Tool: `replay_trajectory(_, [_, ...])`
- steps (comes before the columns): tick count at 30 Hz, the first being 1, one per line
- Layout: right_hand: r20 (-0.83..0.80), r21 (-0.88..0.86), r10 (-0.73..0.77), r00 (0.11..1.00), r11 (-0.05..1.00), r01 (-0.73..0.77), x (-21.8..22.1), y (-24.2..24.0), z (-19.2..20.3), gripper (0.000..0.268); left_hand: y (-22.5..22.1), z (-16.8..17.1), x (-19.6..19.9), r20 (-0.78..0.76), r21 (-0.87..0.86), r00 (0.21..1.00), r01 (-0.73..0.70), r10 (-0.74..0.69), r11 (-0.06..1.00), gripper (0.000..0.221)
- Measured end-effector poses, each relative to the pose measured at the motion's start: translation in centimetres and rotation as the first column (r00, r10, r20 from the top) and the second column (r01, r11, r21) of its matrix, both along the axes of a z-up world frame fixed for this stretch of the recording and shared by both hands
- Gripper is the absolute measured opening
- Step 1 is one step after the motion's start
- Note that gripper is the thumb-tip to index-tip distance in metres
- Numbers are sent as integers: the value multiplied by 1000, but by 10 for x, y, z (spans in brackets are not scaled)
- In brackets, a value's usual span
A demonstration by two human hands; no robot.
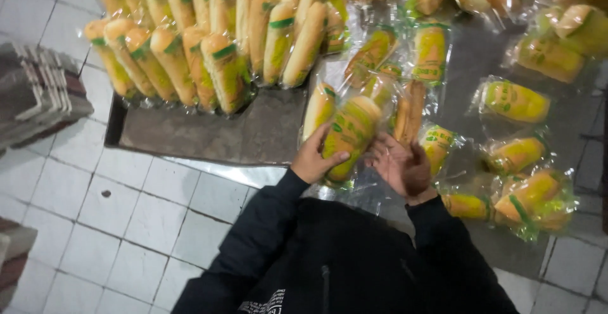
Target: Organizing and packing individually wrapped bread rolls into a metal tray, including folding the plastic packaging ends.
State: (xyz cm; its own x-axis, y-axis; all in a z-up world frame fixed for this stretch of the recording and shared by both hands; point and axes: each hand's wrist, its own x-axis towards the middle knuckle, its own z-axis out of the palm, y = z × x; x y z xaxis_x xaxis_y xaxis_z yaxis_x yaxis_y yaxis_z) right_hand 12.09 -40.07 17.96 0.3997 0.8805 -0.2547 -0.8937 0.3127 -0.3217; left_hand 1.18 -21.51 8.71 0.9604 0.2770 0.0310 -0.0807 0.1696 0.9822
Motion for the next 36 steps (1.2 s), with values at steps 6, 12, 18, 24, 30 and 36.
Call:
replay_trajectory(6, [730, -501, 274, 627, 837, 218, 7, -34, -43, 69, -26, 37, 7, -2, 299, 994, -100, 105, 949, 44])
replay_trajectory(12, [808, -568, 523, 272, 813, 124, -7, -20, -10, 62, -5, 82, 16, 214, 119, 954, -237, 208, 964, 17])
replay_trajectory(18, [928, -242, 57, 369, 846, 476, 6, -16, 2, 16, -26, 61, 31, 23, -160, 991, -126, 131, 979, 11])
replay_trajectory(24, [749, -27, -254, 612, 911, 412, 5, -22, 21, 34, -17, 90, 34, 357, 2, 927, -122, 114, 992, 16])
replay_trajectory(30, [618, -283, 191, 763, 959, -11, 5, -26, 2, 8, -10, 101, 34, 361, 97, 917, 145, -170, 985, 17])
replay_trajectory(36, [694, -366, 297, 656, 930, -34, -1, -28, -4, 13, -12, 107, 22, 228, 128, 870, 418, -437, 899, 16])
